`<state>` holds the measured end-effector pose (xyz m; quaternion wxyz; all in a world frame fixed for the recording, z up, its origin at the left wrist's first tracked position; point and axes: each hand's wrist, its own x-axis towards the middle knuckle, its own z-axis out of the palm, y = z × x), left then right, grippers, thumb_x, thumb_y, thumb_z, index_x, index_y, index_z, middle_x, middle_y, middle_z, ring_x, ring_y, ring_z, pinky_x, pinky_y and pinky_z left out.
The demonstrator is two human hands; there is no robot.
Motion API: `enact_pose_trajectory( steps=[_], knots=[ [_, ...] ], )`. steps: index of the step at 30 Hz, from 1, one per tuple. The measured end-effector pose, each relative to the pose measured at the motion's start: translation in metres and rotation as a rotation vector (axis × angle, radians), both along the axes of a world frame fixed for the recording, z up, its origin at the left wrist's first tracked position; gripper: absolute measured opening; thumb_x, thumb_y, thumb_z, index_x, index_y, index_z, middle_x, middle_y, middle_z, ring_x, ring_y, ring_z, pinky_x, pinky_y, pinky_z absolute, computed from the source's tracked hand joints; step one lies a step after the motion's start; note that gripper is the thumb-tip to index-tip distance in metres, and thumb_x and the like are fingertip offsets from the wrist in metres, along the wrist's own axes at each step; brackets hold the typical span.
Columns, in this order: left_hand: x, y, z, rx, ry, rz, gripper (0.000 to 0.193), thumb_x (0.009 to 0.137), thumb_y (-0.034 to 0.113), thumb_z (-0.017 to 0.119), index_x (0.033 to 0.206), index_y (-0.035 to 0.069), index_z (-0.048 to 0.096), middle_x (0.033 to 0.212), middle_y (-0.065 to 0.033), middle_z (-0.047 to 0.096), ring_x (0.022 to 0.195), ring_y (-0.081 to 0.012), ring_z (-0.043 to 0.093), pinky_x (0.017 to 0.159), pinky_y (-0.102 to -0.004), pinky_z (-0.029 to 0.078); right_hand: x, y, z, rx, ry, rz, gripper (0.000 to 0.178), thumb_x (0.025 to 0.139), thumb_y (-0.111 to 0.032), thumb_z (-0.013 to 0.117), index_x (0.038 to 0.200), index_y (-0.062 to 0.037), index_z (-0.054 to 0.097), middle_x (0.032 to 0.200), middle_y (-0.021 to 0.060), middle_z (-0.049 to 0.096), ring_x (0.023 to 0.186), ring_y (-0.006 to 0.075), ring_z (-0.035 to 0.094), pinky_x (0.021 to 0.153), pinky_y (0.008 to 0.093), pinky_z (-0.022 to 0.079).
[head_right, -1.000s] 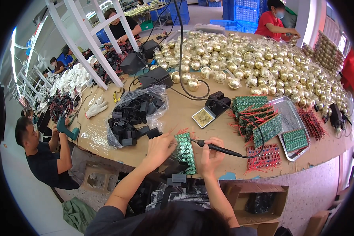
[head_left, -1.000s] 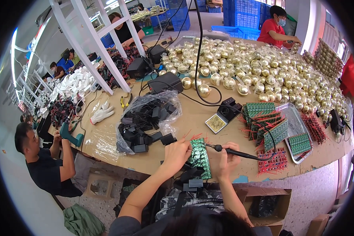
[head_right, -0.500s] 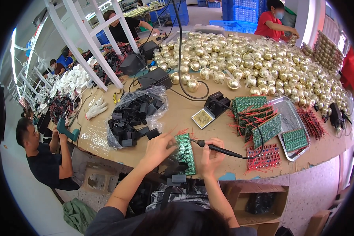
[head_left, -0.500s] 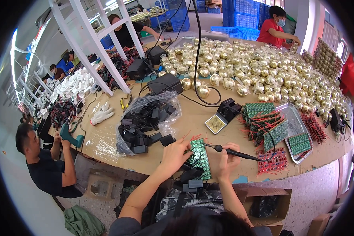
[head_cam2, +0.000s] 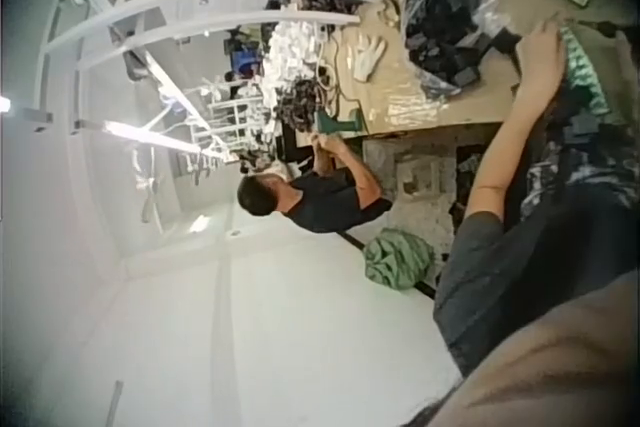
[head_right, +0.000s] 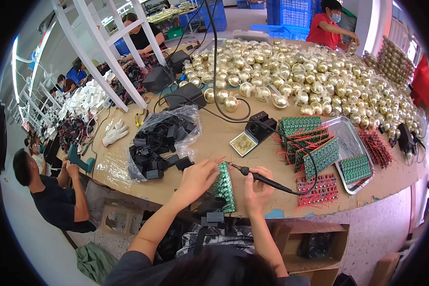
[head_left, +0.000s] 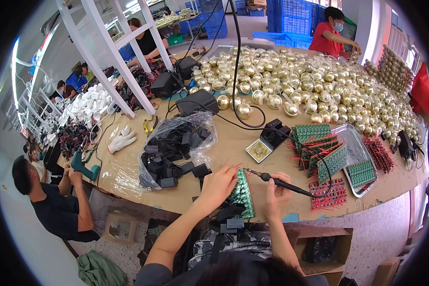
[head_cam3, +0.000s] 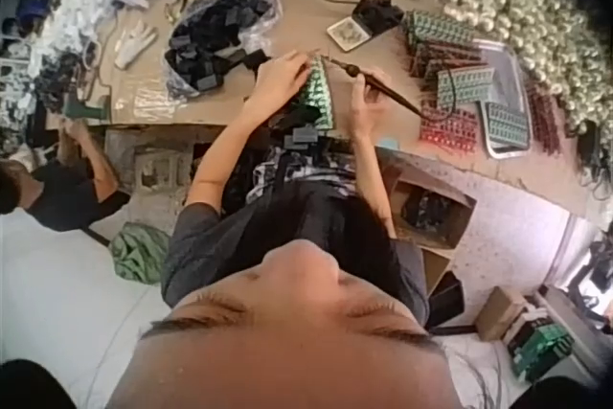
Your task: Soldering electronic components onto small green circuit boards at a factory workbench.
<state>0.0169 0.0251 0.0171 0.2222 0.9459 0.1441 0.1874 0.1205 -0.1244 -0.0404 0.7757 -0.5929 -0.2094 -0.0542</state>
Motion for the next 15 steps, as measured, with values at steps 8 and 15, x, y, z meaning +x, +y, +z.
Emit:
enact_pose_trajectory(
  steps=[8, 15],
  knots=[
    [0.011, -0.003, -0.021, 0.110, 0.026, 0.068, 0.014, 0.085, 0.015, 0.069, 0.091, 0.005, 0.061, 0.089, -0.0102, 0.063, 0.077, -0.0335, 0.067, 0.060, -0.0446, 0.053, 0.002, -0.010, -0.005, -0.005, -0.079, 0.017, 0.016, 0.083, 0.007, 0.062, 0.097, -0.0005, 0.062, 0.102, 0.0085, 0.056, 0.088, 0.0150, 0.055, 0.077, 0.0258, 0.046],
    [0.015, -0.005, -0.025, 0.136, 0.005, 0.066, 0.013, 0.084, 0.015, 0.068, 0.088, 0.005, 0.060, 0.083, -0.0105, 0.064, 0.073, -0.0338, 0.067, 0.060, -0.0449, 0.053, -0.001, -0.012, 0.001, -0.075, -0.056, 0.097, 0.018, 0.081, 0.010, 0.058, 0.097, 0.0002, 0.059, 0.104, 0.0108, 0.054, 0.095, 0.0189, 0.054, 0.087, 0.0285, 0.045]
  ],
)
